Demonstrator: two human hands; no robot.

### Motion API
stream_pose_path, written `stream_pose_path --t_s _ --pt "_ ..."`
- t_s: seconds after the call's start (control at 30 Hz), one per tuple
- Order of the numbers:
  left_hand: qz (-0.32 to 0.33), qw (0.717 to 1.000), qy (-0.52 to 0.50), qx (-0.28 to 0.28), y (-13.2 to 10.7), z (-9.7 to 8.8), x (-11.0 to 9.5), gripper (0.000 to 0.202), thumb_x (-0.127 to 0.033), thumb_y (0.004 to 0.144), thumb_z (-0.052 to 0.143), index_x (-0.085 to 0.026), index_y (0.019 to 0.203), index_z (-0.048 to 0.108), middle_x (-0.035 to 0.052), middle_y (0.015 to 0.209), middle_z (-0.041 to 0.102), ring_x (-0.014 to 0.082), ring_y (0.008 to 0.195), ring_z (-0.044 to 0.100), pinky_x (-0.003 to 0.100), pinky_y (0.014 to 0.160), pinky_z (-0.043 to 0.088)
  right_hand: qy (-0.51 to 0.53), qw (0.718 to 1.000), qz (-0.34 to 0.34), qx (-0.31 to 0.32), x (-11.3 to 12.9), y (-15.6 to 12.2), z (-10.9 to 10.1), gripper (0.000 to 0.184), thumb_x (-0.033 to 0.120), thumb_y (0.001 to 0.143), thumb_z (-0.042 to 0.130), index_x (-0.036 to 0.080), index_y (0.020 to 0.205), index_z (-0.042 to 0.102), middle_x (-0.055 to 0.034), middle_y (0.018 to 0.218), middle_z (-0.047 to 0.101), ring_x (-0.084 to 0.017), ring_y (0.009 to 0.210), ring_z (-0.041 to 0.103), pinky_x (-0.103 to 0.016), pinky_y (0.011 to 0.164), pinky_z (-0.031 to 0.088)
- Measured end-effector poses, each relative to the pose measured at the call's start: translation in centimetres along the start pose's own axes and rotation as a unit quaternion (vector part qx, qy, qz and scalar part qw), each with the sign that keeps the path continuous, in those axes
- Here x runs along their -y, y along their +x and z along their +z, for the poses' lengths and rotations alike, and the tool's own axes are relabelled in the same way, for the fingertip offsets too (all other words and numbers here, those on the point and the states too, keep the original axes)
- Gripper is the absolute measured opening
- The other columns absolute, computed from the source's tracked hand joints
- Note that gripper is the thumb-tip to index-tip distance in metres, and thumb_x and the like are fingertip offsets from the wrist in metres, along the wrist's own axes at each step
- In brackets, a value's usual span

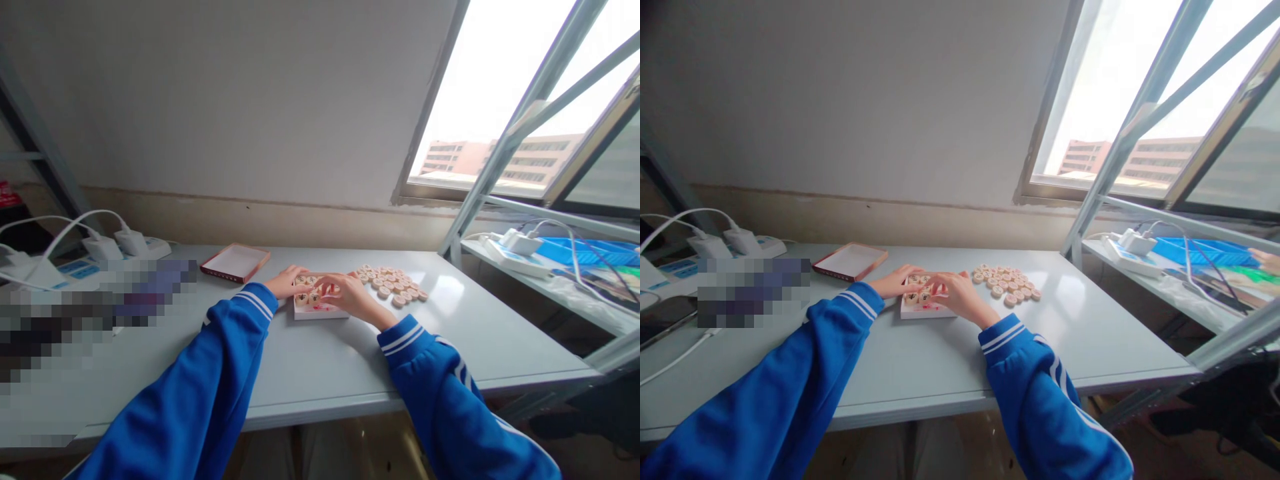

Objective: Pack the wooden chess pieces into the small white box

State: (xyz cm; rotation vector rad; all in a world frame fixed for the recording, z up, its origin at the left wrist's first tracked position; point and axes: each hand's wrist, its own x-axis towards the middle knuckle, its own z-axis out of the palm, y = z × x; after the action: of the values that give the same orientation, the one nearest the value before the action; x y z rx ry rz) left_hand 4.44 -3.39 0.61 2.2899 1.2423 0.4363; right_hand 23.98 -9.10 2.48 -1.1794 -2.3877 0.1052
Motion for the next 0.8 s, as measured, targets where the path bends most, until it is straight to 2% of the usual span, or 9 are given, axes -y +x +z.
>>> stream_pose_path --t_s 0.1,0.17,0.27,0.33,0.5,0.63,0.8 --pt "-0.016 1.0 0.009 -0.013 -0.1 0.2 -0.4 0.064 -0.052 0.064 0.055 -0.022 0.118 0.04 0.0073 0.118 0.042 0.0233 0.117 0.037 0.034 0.099 0.028 -0.078 0.995 0.054 -0.034 -1.6 -0.5 -1.4 0.012 0.027 0.078 0.054 0.024 0.089 0.06 -0.0007 0.085 0.066 -0.016 0.08 0.056 -0.029 0.073 0.028" --pt "-0.024 1.0 0.015 -0.007 -0.2 0.2 -0.6 0.068 -0.055 0.061 0.057 -0.022 0.118 0.041 0.0071 0.117 0.042 0.0242 0.117 0.037 0.034 0.099 0.028 -0.159 0.977 0.131 -0.051 -2.9 -1.2 -2.5 0.013 0.027 0.078 0.054 0.022 0.087 0.061 -0.0043 0.089 0.065 -0.019 0.086 0.054 -0.031 0.073 0.027" --pt "-0.028 0.999 0.021 0.004 -0.3 0.0 -0.9 0.07 -0.056 0.06 0.057 -0.022 0.119 0.04 0.0077 0.117 0.041 0.0245 0.117 0.037 0.034 0.1 0.028 -0.229 0.94 0.254 -0.006 -4.6 -2.4 -3.7 0.017 0.032 0.076 0.053 0.02 0.083 0.063 -0.0079 0.09 0.064 -0.024 0.088 0.053 -0.034 0.071 0.026" --pt "-0.027 0.999 0.021 0.005 -0.4 -0.1 -1.0 0.069 -0.055 0.061 0.056 -0.022 0.12 0.039 0.0078 0.117 0.041 0.0243 0.117 0.036 0.034 0.1 0.028 -0.24 0.925 0.294 0.018 -5.2 -2.9 -4.0 0.019 0.032 0.074 0.052 0.021 0.085 0.063 -0.0079 0.092 0.064 -0.025 0.091 0.052 -0.034 0.072 0.027" --pt "-0.026 0.999 0.023 0.006 -0.5 -0.2 -1.2 0.069 -0.056 0.061 0.056 -0.021 0.118 0.041 0.0081 0.116 0.041 0.0245 0.116 0.037 0.034 0.1 0.027 -0.26 0.916 0.304 0.014 -5.3 -3.1 -3.8 0.019 0.023 0.073 0.048 0.019 0.084 0.062 -0.0083 0.092 0.063 -0.024 0.09 0.052 -0.035 0.071 0.027" --pt "-0.019 1.0 0.019 -0.004 -0.3 0.0 -0.8 0.068 -0.055 0.061 0.057 -0.021 0.118 0.041 0.0082 0.116 0.042 0.025 0.116 0.038 0.035 0.099 0.028 -0.269 0.914 0.302 0.019 -5.2 -3.0 -3.8 0.018 0.022 0.073 0.048 0.018 0.083 0.062 -0.0093 0.09 0.063 -0.025 0.091 0.052 -0.036 0.071 0.028" --pt "-0.02 1.0 0.024 0.004 -0.1 0.0 -0.5 0.07 -0.053 0.061 0.057 -0.019 0.12 0.039 0.0085 0.119 0.04 0.0243 0.117 0.037 0.033 0.1 0.028 -0.211 0.939 0.268 0.046 -4.9 -2.9 -3.9 0.016 0.024 0.071 0.052 0.021 0.083 0.063 -0.0048 0.085 0.064 -0.021 0.086 0.054 -0.033 0.075 0.03"
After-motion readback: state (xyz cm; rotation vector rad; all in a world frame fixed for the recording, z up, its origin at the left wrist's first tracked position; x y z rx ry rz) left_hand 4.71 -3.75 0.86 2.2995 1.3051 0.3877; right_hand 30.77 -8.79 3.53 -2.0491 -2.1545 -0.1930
